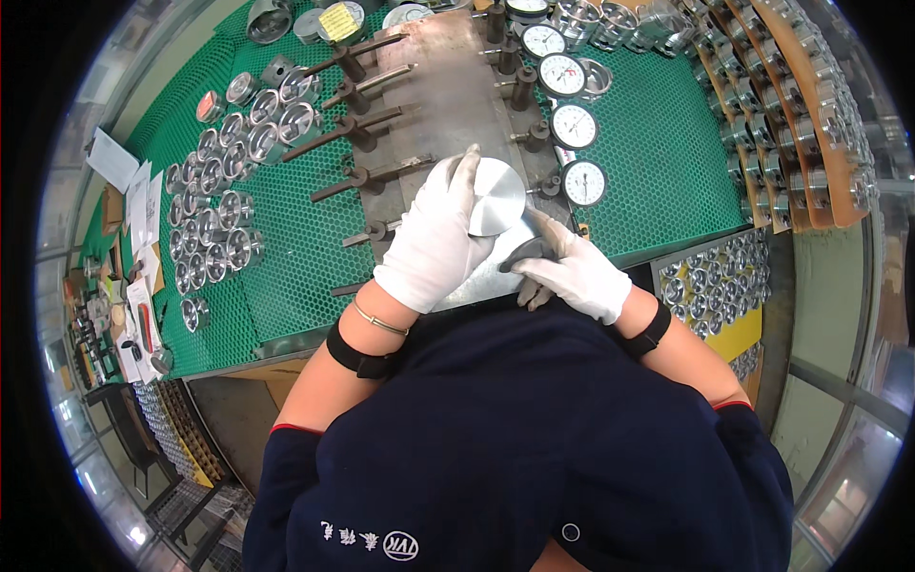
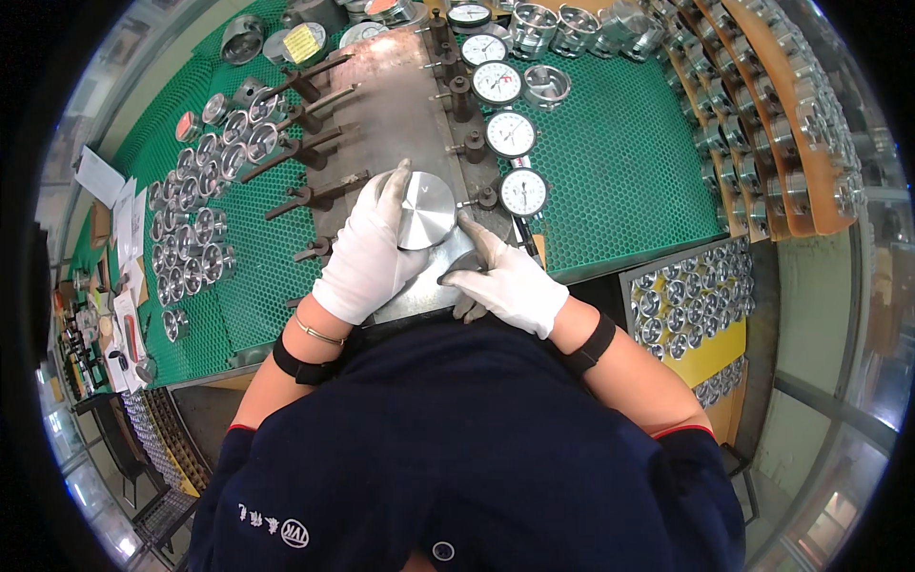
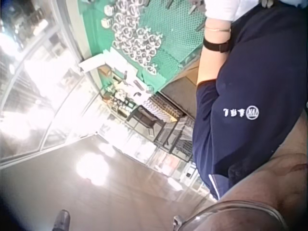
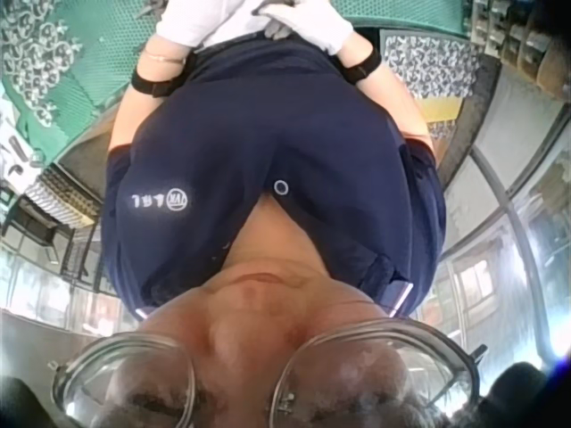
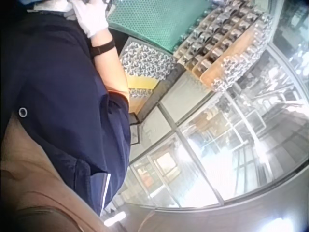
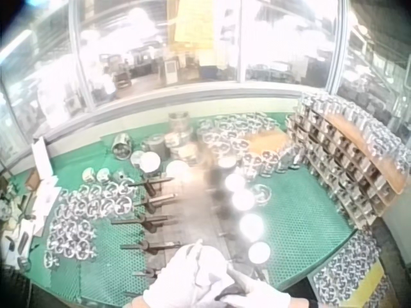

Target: Sorting and inspecting metal pistons using an array of dial gauges.

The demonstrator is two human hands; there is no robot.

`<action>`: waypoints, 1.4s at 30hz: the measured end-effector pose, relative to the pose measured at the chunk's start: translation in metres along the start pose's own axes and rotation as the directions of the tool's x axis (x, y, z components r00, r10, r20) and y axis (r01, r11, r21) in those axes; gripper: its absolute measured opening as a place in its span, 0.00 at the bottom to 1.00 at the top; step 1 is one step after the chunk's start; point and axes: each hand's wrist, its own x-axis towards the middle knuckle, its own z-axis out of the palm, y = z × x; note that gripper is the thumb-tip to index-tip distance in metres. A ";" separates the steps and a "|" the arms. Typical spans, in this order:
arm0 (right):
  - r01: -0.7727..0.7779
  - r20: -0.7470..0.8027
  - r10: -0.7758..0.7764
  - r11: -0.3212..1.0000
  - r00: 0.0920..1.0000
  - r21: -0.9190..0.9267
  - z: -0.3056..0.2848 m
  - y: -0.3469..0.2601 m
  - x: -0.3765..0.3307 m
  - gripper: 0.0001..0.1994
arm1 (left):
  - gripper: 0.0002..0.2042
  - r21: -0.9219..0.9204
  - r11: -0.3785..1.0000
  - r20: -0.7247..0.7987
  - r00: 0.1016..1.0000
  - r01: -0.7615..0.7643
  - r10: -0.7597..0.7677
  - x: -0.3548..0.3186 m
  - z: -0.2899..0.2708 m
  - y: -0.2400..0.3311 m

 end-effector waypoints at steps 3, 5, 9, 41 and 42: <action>0.042 0.037 -0.041 0.998 0.999 -0.040 -0.002 0.010 0.002 0.39 | 0.45 0.000 1.000 0.001 1.000 0.006 -0.006 0.001 -0.002 0.003; 0.086 0.076 -0.080 0.993 0.994 -0.078 -0.003 0.015 0.002 0.35 | 0.43 -0.009 1.000 0.010 1.000 0.010 -0.010 0.001 -0.002 0.004; -0.039 -0.021 0.040 0.998 0.999 0.046 0.005 0.002 0.000 0.27 | 0.43 0.005 1.000 0.007 1.000 0.009 -0.009 0.000 -0.002 0.002; -0.145 -0.649 -0.181 0.898 0.739 -0.416 -0.343 0.130 0.164 0.16 | 0.17 -0.336 0.665 -0.244 0.620 0.667 -0.745 -0.131 -0.095 0.003; -0.233 -0.575 -0.283 0.713 0.768 -0.662 -0.355 0.144 0.155 0.17 | 0.17 -0.228 0.716 -0.250 0.671 0.660 -0.698 -0.127 -0.097 -0.012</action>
